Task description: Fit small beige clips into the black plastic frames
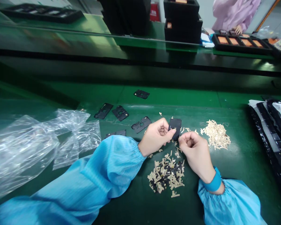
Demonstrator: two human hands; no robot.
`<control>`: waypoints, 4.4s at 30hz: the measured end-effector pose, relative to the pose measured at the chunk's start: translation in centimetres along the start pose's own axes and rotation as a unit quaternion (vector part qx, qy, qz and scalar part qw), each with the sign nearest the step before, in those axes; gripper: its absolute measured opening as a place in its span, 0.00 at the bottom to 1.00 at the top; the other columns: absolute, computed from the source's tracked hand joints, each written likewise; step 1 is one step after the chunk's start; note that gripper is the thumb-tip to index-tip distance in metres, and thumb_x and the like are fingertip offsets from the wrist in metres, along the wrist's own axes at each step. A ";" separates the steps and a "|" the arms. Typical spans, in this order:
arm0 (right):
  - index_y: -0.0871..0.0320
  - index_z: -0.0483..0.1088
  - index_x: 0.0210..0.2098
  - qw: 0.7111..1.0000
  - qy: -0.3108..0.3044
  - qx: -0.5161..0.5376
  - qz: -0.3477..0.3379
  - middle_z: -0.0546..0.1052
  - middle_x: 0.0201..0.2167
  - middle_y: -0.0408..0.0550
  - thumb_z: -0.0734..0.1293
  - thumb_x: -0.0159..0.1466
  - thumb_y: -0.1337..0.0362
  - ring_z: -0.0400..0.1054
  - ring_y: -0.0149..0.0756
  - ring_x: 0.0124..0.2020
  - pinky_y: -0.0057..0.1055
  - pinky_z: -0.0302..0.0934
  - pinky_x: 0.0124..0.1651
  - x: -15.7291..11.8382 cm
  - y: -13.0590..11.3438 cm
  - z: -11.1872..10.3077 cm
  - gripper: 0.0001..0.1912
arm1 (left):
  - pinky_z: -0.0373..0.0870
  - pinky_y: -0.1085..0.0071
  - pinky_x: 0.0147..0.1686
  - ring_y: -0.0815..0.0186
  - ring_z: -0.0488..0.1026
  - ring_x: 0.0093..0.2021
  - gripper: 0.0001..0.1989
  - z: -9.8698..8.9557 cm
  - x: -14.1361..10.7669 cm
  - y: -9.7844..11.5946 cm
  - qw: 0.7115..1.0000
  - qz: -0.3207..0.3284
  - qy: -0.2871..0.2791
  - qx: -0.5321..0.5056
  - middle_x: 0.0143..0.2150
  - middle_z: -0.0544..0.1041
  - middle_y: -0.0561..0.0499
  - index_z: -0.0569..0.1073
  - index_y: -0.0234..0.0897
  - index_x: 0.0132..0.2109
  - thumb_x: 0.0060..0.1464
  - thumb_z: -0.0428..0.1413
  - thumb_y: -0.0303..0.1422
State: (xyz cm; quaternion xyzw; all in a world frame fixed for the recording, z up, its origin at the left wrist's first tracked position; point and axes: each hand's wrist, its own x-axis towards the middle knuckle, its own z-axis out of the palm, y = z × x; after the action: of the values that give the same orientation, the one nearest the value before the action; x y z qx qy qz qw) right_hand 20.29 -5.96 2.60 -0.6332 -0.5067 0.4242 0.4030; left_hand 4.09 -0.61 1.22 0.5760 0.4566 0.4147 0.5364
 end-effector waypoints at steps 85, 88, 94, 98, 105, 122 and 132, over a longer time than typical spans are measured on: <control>0.57 0.66 0.27 0.944 -0.139 0.271 0.126 0.59 0.18 0.33 0.78 0.57 0.50 0.46 0.24 0.19 0.27 0.41 0.23 0.6 0.8 -1.1 0.21 | 0.59 0.81 0.15 0.75 0.63 0.12 0.25 -0.1 -1.0 -0.7 0.966 -0.158 -0.079 -0.189 0.16 0.72 0.59 0.61 0.39 0.32 0.52 0.64 0.51; 0.56 0.66 0.27 0.899 -0.204 0.355 0.153 0.57 0.16 0.32 0.78 0.58 0.52 0.45 0.24 0.18 0.26 0.41 0.23 0.7 0.8 -1.0 0.21 | 0.59 0.81 0.14 0.75 0.63 0.11 0.24 0.4 -1.4 -1.2 0.956 -0.152 -0.093 -0.232 0.16 0.71 0.60 0.61 0.39 0.33 0.53 0.64 0.50; 0.56 0.65 0.28 0.908 -0.161 0.364 0.128 0.59 0.15 0.32 0.75 0.62 0.51 0.47 0.24 0.18 0.26 0.42 0.23 0.7 1.2 -0.9 0.20 | 0.68 0.79 0.19 0.73 0.71 0.18 0.23 1.4 -1.9 -0.9 0.941 -0.155 -0.082 -0.291 0.23 0.74 0.59 0.69 0.36 0.46 0.52 0.68 0.43; 0.56 0.67 0.30 0.967 -0.046 0.248 0.043 0.62 0.17 0.34 0.71 0.66 0.51 0.53 0.26 0.19 0.26 0.47 0.23 0.5 1.5 -1.4 0.17 | 0.75 0.76 0.28 0.72 0.76 0.26 0.29 1.3 -1.7 -0.2 0.938 -0.144 -0.035 -0.314 0.32 0.77 0.57 0.68 0.38 0.56 0.51 0.70 0.37; 0.55 0.74 0.40 0.990 0.016 0.076 -0.119 0.75 0.31 0.46 0.71 0.67 0.60 0.68 0.33 0.30 0.30 0.64 0.33 0.3 2.5 -1.4 0.06 | 0.75 0.73 0.35 0.70 0.76 0.30 0.20 0.9 -2.1 -0.5 0.934 -0.156 0.041 -0.317 0.32 0.76 0.55 0.67 0.36 0.39 0.50 0.69 0.41; 0.53 0.73 0.45 0.987 -0.021 0.096 -0.128 0.78 0.33 0.45 0.70 0.68 0.64 0.69 0.33 0.29 0.30 0.66 0.33 1.0 3.3 -1.1 0.06 | 0.77 0.74 0.24 0.67 0.78 0.24 0.18 -0.2 -1.8 0.4 0.965 -0.205 -0.012 -0.164 0.27 0.78 0.53 0.71 0.34 0.46 0.55 0.63 0.41; 0.54 0.73 0.44 0.991 -0.027 0.052 -0.119 0.75 0.31 0.45 0.69 0.69 0.63 0.68 0.34 0.29 0.32 0.64 0.32 0.8 3.2 -1.6 0.05 | 0.71 0.78 0.19 0.69 0.75 0.18 0.19 -0.5 -1.9 0.5 0.968 -0.202 -0.027 -0.147 0.21 0.76 0.55 0.70 0.34 0.44 0.54 0.65 0.42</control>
State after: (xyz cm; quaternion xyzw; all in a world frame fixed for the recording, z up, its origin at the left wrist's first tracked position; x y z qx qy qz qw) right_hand 22.89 -5.85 -0.03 -0.5347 -0.5662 0.4160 0.4696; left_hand 3.23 -2.37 1.80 0.3976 0.4824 0.3446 0.7003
